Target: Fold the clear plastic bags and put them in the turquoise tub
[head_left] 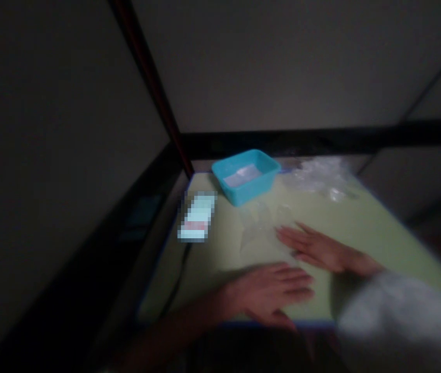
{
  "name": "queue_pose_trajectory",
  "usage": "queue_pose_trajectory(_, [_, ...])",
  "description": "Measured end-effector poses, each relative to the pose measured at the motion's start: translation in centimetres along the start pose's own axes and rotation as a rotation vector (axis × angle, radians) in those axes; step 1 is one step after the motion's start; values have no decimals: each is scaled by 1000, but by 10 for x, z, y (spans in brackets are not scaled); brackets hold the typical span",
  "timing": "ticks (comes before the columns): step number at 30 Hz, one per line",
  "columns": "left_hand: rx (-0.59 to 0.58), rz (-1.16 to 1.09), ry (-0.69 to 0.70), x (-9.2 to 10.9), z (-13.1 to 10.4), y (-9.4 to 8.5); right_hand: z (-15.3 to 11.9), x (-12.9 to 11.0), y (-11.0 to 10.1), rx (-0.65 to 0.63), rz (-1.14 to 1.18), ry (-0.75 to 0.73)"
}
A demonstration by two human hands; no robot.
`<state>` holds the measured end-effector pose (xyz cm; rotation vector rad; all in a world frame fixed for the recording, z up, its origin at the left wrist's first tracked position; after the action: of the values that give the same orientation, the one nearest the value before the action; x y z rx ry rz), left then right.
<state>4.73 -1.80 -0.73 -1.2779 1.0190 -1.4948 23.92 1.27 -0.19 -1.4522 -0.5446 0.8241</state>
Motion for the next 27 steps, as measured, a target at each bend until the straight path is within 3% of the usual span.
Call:
queue_pose_trajectory(5, [5, -40, 14, 2, 1, 0, 10, 19, -2, 44, -52, 63])
queue_pose_trajectory(11, [-10, -46, 4, 2, 0, -1, 22, 51, 19, 50, -95, 112])
queue_pose_trajectory(16, [-10, -50, 1, 5, 1, -5, 23, 54, 14, 96, -54, 148])
queue_pose_trajectory(20, [32, -71, -70, -3, -13, -25, 13, 30, -9, 185, -19, 83])
queue_pose_trajectory(24, [119, -23, -262, -25, -43, -46, -8, -19, -25, 207, 13, -47])
queue_pose_trajectory(27, [199, 18, -359, -36, -62, -49, -24, -55, -26, 163, -32, -128])
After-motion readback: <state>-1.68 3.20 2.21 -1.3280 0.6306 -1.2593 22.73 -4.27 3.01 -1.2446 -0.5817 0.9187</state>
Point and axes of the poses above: each hand's wrist, its own z-axis towards the middle knuckle, its own y-axis out of the palm, x = y × z, the point moved 3 cm from there along z, towards the middle knuckle, and after that the axes turned 4 degrees about -z, right-handed, at the moved point
